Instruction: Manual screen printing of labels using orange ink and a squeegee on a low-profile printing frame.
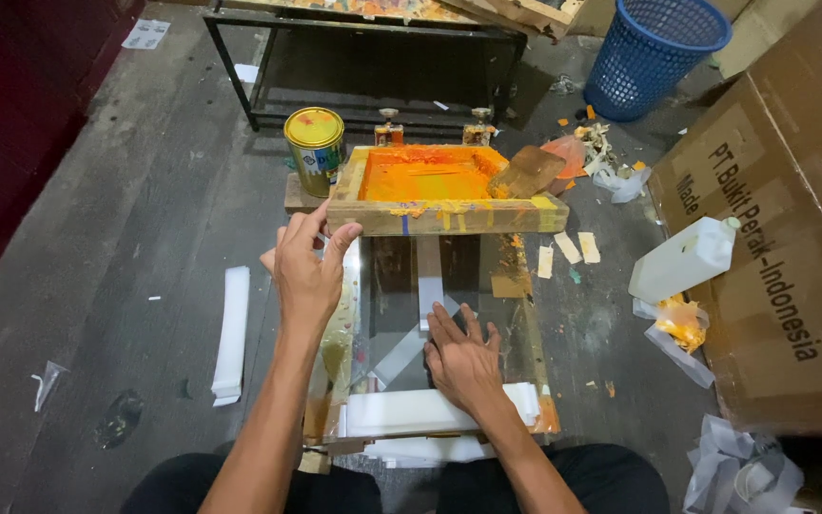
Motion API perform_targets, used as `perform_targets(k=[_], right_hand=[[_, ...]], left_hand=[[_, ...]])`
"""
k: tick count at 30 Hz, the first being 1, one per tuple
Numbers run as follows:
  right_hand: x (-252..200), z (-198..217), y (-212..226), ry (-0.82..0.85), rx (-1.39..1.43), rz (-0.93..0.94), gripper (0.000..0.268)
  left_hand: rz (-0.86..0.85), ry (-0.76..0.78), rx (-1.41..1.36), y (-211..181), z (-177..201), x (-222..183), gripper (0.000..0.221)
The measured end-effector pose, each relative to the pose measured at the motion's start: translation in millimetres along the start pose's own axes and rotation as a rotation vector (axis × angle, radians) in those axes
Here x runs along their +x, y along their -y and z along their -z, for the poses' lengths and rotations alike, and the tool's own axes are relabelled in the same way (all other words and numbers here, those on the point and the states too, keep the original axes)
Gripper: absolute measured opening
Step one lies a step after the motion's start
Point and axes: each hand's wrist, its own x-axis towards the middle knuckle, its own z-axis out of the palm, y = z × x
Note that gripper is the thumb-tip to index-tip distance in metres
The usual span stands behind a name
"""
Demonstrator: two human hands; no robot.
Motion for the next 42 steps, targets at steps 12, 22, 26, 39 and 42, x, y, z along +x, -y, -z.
perform_targets(k=[12, 22, 26, 39, 42], right_hand=[[1.0, 10.8, -6.4, 0.047, 0.001, -0.02, 0.052], [0.8, 8.0, -2.4, 0.05, -0.006, -0.027, 0.052], [1.2, 7.0, -2.4, 0.045, -0.011, -0.029, 0.051], [1.5, 9.1, -1.0, 0.057, -0.002, -0.031, 0.051], [0.6, 10.2, 0.3, 0.048, 0.006, -0.031, 0.05]], left_hand=[[0.019, -0.009, -0.008, -0.7, 1.3, 0.3, 0.052], [0.001, -0.012, -0.006, 1.5, -0.1, 0.4, 0.052], [0.0, -0.012, 0.003, 0.9, -0.1, 0.3, 0.052], [0.006, -0.011, 0.008, 2.8, -1.4, 0.6, 0.051], [0.008, -0.011, 0.007, 3.3, -1.6, 0.6, 0.052]])
